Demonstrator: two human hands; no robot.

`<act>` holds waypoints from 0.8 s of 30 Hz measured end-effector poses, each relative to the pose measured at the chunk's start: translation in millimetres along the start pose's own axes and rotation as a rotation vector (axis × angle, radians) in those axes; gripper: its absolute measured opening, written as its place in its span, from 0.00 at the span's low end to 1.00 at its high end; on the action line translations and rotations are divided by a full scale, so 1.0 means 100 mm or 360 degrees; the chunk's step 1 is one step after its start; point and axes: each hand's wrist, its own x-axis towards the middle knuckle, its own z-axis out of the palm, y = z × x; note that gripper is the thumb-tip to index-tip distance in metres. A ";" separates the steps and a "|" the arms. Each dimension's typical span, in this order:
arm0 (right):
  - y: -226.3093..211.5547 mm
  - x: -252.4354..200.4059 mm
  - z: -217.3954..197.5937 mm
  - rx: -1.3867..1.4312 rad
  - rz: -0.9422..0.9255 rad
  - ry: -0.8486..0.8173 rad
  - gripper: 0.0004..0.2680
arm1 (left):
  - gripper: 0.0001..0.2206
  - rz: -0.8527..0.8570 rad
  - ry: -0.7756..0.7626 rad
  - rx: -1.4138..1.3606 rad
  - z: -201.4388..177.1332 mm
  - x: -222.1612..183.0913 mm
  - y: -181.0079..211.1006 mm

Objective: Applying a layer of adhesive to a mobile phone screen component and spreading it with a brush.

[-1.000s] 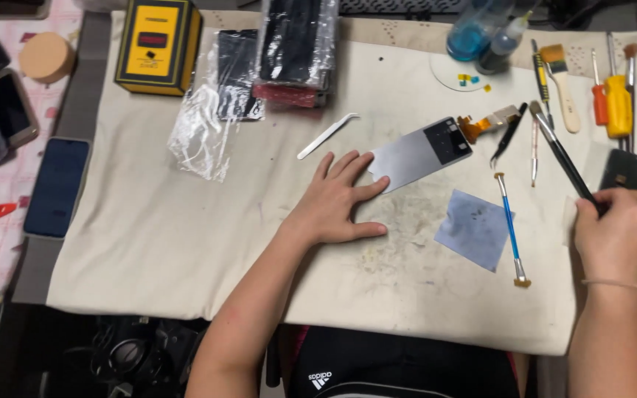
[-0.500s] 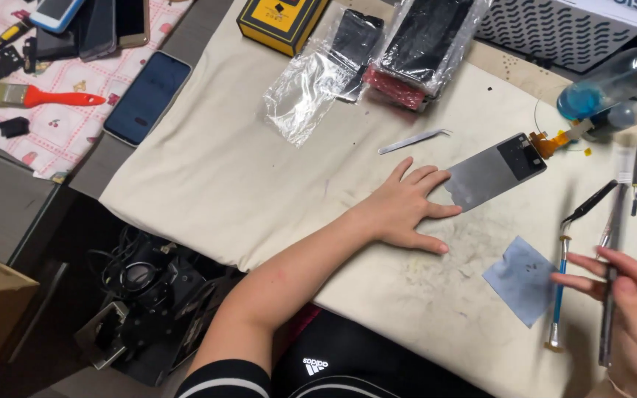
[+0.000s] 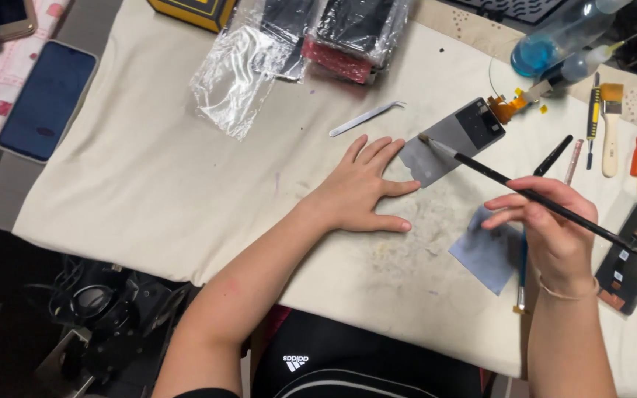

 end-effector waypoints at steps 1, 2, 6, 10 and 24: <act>0.02 0.04 0.01 -0.0226 -0.0029 0.0094 0.15 | 0.35 -0.0010 0.0000 -0.0002 0.00 -0.01 0.00; 0.05 0.08 0.02 -0.0453 -0.0054 0.0188 0.19 | 0.35 -0.0019 0.0001 -0.0004 0.00 -0.01 0.00; 0.13 0.07 0.06 -0.0519 -0.0038 0.0245 0.16 | 0.35 -0.0009 0.0021 -0.0002 -0.02 -0.02 0.02; 0.23 -0.05 0.10 -0.0391 -0.0011 0.0313 0.09 | 0.35 0.0032 0.0067 -0.0003 -0.03 -0.02 0.02; 0.21 -0.12 0.18 -0.0632 -0.0200 0.0308 0.07 | 0.36 0.0009 -0.0091 0.0062 -0.08 -0.05 0.05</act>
